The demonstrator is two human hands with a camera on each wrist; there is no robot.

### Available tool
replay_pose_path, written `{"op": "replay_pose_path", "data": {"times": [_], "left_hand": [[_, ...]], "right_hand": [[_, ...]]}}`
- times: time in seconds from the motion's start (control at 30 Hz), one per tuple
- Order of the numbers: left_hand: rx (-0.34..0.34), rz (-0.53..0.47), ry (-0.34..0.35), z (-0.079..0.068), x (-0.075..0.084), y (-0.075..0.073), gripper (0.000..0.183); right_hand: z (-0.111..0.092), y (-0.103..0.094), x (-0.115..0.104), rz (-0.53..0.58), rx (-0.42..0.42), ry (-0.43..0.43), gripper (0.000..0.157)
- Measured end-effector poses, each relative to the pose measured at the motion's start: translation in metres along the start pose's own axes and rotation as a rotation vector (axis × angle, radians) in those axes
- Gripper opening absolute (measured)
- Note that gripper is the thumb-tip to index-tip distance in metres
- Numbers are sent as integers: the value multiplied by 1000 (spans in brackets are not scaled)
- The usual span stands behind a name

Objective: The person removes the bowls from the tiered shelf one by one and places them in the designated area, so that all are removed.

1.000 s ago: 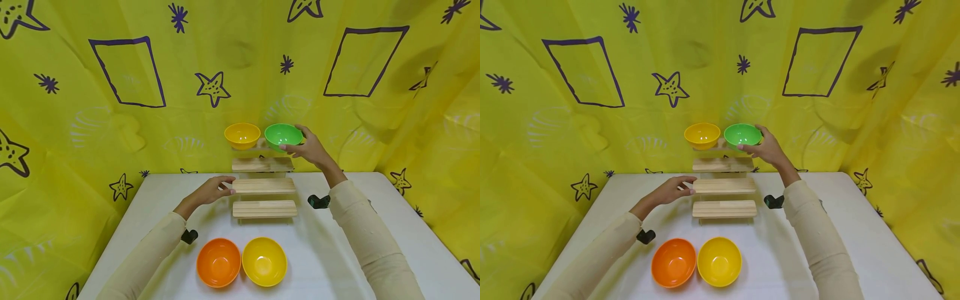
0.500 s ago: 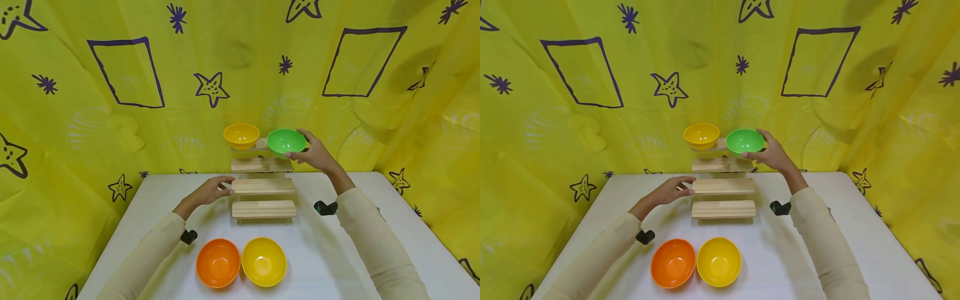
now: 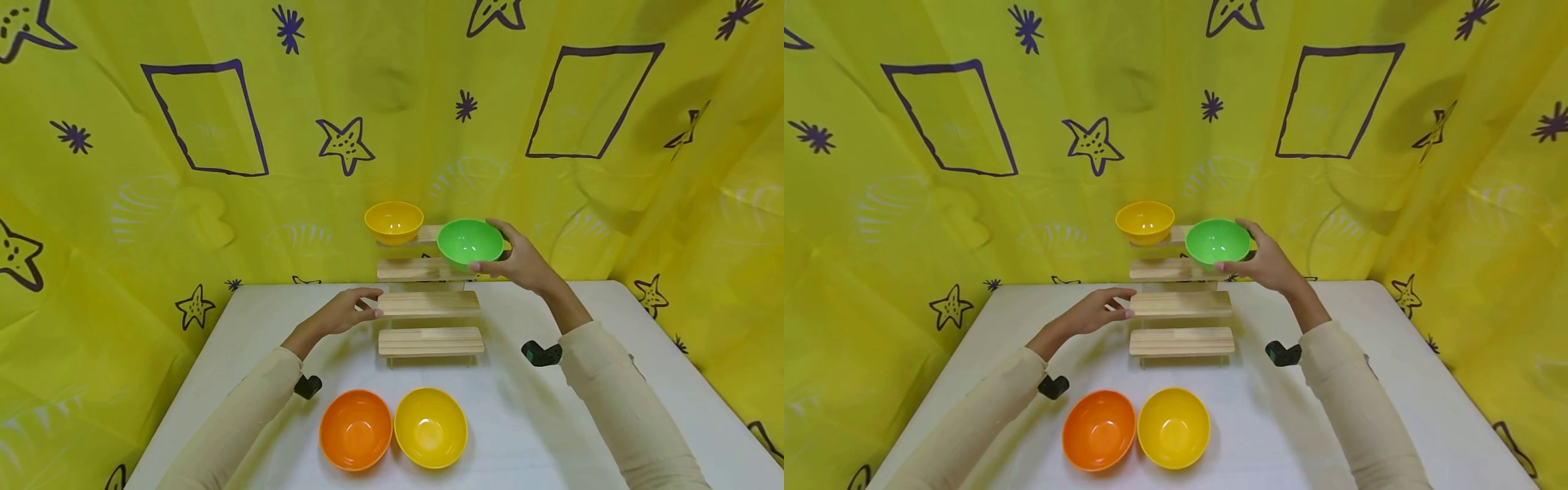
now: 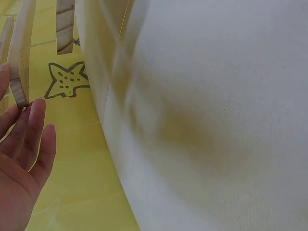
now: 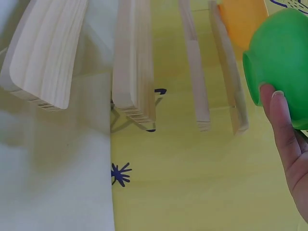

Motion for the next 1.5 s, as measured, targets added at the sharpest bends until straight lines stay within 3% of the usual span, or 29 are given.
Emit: {"op": "replay_pose_path", "data": {"times": [1.5], "left_hand": [[-12, 31, 4, 0, 1, -2, 55]], "right_hand": [[-85, 6, 24, -18, -38, 11, 101]]}}
Point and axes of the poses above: each hand's wrist, its own z-axis towards the middle knuckle, its own y-axis out of the palm, x = y × z, the point moved 4 cm from there along z, towards the middle knuckle, and after that the axes turned 15 degrees about z, right-handed, at the moved point
